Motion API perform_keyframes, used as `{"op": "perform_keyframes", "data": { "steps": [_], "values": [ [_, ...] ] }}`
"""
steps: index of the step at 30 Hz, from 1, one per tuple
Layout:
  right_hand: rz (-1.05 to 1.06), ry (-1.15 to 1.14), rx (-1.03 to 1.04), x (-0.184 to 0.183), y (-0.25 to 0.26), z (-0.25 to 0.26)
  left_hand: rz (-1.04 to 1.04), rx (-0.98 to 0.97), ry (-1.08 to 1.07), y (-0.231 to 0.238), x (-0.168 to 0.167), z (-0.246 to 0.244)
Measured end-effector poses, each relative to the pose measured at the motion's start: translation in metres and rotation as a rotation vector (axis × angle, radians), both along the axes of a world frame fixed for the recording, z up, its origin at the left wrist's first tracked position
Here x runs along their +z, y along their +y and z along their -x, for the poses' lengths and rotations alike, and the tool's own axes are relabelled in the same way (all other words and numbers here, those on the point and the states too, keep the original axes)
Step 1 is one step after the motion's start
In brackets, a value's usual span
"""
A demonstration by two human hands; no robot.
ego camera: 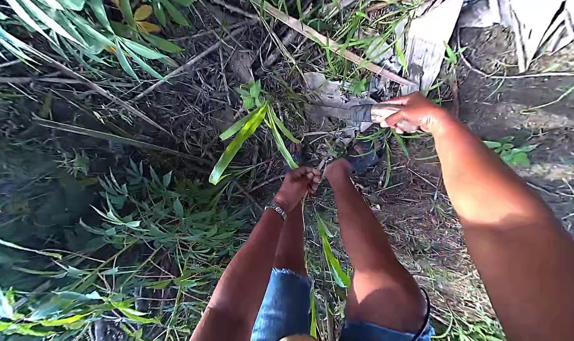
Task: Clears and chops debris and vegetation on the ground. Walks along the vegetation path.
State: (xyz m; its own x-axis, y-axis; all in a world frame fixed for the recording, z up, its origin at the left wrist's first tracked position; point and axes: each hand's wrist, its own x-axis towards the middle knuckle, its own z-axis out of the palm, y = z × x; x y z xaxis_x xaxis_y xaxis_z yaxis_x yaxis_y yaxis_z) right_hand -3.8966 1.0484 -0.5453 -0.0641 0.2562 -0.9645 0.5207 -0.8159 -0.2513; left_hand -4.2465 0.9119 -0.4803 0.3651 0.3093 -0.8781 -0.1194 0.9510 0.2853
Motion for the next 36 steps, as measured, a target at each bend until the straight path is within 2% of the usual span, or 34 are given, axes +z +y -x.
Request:
{"op": "perform_keyframes", "data": {
  "steps": [2, 4, 8, 13, 15, 18, 21, 22, 24, 25, 26, 27, 30, 31, 32, 33, 34, 36],
  "values": [
    [-0.088, 0.024, 0.106, -0.012, -0.007, -0.009, -0.112, 0.011, -0.047, 0.010, -0.010, 0.000],
    [-0.187, 0.010, 0.265, -0.011, -0.007, 0.004, -0.177, 0.002, -0.042, 0.023, -0.018, 0.001],
    [-0.253, -0.113, 0.465, 0.044, -0.027, 0.067, -0.190, -0.029, 0.164, 0.046, -0.032, -0.004],
    [-0.177, -0.145, 0.510, 0.105, -0.132, 0.166, -0.139, -0.013, 0.288, 0.059, -0.041, -0.006],
    [-0.125, -0.132, 0.555, 0.134, -0.148, 0.183, -0.106, -0.006, 0.310, 0.062, -0.034, -0.008],
    [-0.242, -0.217, 0.459, 0.173, -0.178, 0.167, -0.083, -0.052, 0.341, 0.055, -0.025, -0.002],
    [-0.346, -0.269, 0.167, 0.230, -0.204, 0.118, -0.073, -0.069, 0.348, 0.046, -0.022, 0.004],
    [-0.301, -0.271, -0.036, 0.252, -0.213, 0.098, -0.049, -0.067, 0.353, 0.042, -0.019, 0.007],
    [-0.136, -0.321, -0.659, 0.288, -0.234, 0.068, -0.006, -0.060, 0.361, 0.037, -0.015, 0.013],
    [-0.082, -0.406, -0.845, 0.305, -0.244, 0.059, 0.008, -0.059, 0.362, 0.032, -0.012, 0.016],
    [-0.081, -0.531, -0.878, 0.322, -0.250, 0.056, 0.014, -0.069, 0.359, 0.028, -0.009, 0.019],
    [-0.118, -0.643, -0.825, 0.336, -0.252, 0.054, 0.016, -0.083, 0.359, 0.024, -0.006, 0.021],
    [-0.183, -0.714, -0.664, 0.368, -0.246, 0.048, 0.057, -0.062, 0.358, 0.019, -0.001, 0.025],
    [-0.116, -0.704, -0.622, 0.373, -0.222, 0.054, 0.072, -0.044, 0.354, 0.022, -0.001, 0.024],
    [0.056, -0.713, -0.571, 0.377, -0.179, 0.069, 0.087, -0.030, 0.351, 0.025, 0.000, 0.023],
    [0.284, -0.703, -0.530, 0.376, -0.130, 0.087, 0.108, -0.020, 0.350, 0.025, 0.003, 0.022],
    [0.252, -0.626, -0.488, 0.367, -0.115, 0.097, 0.124, -0.010, 0.347, 0.025, 0.004, 0.020],
    [-0.010, -0.370, -0.443, 0.321, -0.138, 0.097, 0.125, 0.027, 0.344, 0.034, 0.000, 0.017]
  ]
}}
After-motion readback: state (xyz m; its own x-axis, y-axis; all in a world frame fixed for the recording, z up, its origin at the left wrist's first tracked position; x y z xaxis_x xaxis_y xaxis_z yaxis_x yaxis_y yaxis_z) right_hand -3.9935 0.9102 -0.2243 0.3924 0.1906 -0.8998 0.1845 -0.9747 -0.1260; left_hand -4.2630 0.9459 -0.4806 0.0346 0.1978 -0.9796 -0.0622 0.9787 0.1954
